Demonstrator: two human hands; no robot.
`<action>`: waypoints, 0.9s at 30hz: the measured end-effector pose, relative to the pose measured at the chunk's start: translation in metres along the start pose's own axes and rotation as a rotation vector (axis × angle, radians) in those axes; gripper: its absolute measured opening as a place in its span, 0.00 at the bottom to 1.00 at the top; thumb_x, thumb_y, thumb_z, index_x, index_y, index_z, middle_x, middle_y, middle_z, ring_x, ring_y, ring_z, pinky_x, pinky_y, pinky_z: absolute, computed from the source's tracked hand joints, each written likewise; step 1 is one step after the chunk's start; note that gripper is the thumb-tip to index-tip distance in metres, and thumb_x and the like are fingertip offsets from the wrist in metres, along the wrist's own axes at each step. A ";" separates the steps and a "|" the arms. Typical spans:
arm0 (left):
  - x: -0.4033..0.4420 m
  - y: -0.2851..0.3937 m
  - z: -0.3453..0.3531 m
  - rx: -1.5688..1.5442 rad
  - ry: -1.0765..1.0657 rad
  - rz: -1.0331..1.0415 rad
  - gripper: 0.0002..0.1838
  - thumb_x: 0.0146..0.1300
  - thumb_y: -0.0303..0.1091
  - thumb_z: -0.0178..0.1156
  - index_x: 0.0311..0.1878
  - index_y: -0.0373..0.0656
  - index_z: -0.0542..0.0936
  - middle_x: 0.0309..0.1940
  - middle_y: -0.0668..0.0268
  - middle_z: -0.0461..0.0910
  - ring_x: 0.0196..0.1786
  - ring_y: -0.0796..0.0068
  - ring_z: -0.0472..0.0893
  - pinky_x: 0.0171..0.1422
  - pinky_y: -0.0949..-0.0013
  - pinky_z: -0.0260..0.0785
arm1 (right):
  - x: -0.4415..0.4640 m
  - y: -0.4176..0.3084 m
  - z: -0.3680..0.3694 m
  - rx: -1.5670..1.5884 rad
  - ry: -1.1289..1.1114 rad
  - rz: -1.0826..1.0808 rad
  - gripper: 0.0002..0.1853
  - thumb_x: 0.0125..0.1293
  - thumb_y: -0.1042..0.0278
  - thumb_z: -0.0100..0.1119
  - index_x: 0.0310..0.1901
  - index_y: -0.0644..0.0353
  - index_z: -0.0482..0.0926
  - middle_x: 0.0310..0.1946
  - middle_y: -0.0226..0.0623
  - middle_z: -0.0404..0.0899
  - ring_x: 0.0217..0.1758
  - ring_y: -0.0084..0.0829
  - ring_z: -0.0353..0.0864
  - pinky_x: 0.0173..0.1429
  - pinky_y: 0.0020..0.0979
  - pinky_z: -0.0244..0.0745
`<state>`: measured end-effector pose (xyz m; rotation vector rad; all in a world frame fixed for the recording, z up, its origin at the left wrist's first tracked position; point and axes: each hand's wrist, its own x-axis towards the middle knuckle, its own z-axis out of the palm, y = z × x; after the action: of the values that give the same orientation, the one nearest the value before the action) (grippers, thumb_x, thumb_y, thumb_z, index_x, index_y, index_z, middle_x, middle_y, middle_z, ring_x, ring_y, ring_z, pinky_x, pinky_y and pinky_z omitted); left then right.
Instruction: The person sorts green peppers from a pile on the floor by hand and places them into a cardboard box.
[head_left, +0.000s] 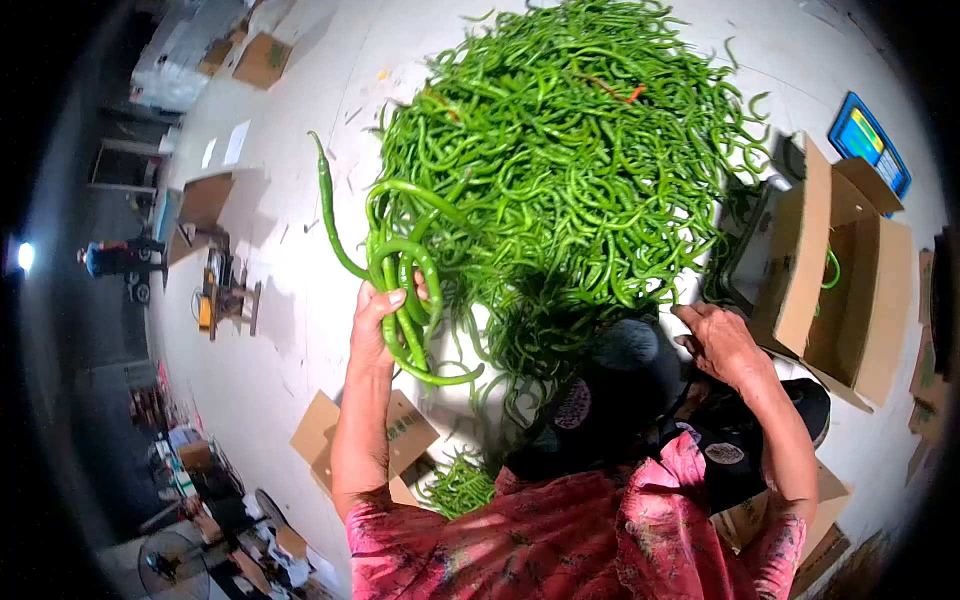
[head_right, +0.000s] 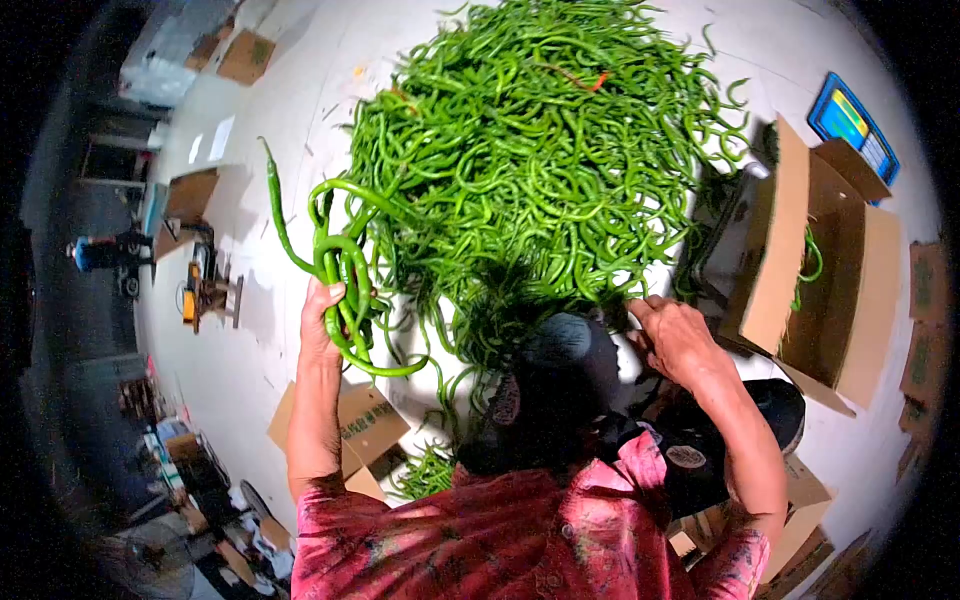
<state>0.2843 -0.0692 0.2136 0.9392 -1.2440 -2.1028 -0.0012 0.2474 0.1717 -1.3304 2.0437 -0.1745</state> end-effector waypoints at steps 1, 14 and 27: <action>0.008 0.001 0.013 -0.050 -0.090 -0.028 0.26 0.50 0.29 0.61 0.54 0.35 0.68 0.38 0.58 0.76 0.38 0.68 0.79 0.45 0.65 0.76 | -0.002 0.001 -0.006 0.078 0.026 -0.003 0.25 0.57 0.75 0.59 0.58 0.63 0.71 0.50 0.56 0.77 0.51 0.54 0.77 0.55 0.46 0.73; 0.056 -0.011 0.203 -0.018 -0.525 -0.080 0.36 0.40 0.33 0.68 0.58 0.36 0.69 0.34 0.61 0.73 0.33 0.69 0.74 0.37 0.69 0.71 | -0.005 0.015 -0.068 0.689 0.693 -0.231 0.24 0.64 0.59 0.60 0.60 0.58 0.71 0.48 0.46 0.76 0.48 0.40 0.78 0.50 0.38 0.73; 0.069 -0.021 0.311 0.416 -0.821 -0.191 0.43 0.41 0.35 0.70 0.64 0.35 0.65 0.42 0.64 0.77 0.40 0.73 0.78 0.46 0.69 0.75 | -0.035 0.035 -0.095 1.025 0.946 -0.150 0.11 0.67 0.64 0.57 0.43 0.63 0.78 0.27 0.34 0.78 0.30 0.21 0.74 0.35 0.29 0.69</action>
<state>-0.0018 0.0567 0.2792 0.3214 -2.1206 -2.5396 -0.0769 0.2703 0.2438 -0.7299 1.9531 -1.9127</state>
